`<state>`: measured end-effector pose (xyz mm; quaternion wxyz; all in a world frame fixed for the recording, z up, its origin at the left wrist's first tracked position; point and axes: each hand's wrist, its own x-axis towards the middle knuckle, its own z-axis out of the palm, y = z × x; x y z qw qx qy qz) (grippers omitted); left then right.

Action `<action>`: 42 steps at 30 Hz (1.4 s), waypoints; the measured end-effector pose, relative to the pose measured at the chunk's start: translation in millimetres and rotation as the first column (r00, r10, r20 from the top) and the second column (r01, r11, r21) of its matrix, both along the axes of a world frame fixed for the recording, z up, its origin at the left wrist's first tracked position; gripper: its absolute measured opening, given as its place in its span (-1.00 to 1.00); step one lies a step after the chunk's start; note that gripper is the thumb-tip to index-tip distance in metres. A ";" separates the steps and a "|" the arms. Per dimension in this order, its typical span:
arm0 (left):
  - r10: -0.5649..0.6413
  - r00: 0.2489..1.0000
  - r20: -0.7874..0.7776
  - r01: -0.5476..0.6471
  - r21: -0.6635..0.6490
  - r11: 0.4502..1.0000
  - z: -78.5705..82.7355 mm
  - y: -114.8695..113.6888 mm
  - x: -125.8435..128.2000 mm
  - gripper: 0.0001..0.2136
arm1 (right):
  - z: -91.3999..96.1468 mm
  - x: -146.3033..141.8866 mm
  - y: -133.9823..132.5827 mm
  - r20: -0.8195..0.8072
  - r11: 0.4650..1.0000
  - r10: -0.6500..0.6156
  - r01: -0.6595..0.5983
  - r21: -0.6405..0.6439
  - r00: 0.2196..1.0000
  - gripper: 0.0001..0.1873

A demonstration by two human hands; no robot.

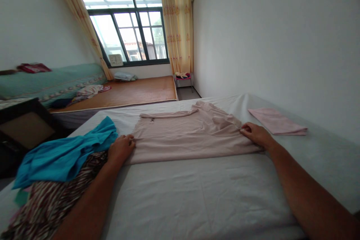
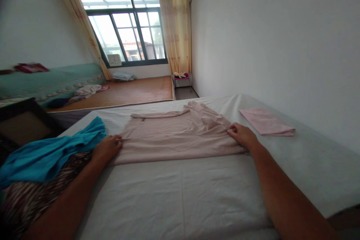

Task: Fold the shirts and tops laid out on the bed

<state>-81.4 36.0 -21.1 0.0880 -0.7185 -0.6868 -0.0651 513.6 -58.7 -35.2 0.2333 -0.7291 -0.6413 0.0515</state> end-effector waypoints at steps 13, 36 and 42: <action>-0.088 0.991 0.103 0.081 0.067 0.994 -9.2 7.1 -16.4 -0.51 | -19.5 -40.3 25.0 0.137 0.994 -0.036 0.021 0.111 0.990 -0.59; -0.316 0.945 0.082 0.318 -0.019 0.948 -27.6 -11.9 39.7 -0.60 | -4.3 -111.8 28.5 0.331 0.913 0.406 -0.394 -0.106 0.852 -0.44; -0.307 0.947 0.098 0.310 -0.016 0.951 -24.1 -15.7 42.3 -0.60 | 20.2 -74.4 87.5 0.242 0.960 0.272 -0.244 -0.139 0.931 -0.56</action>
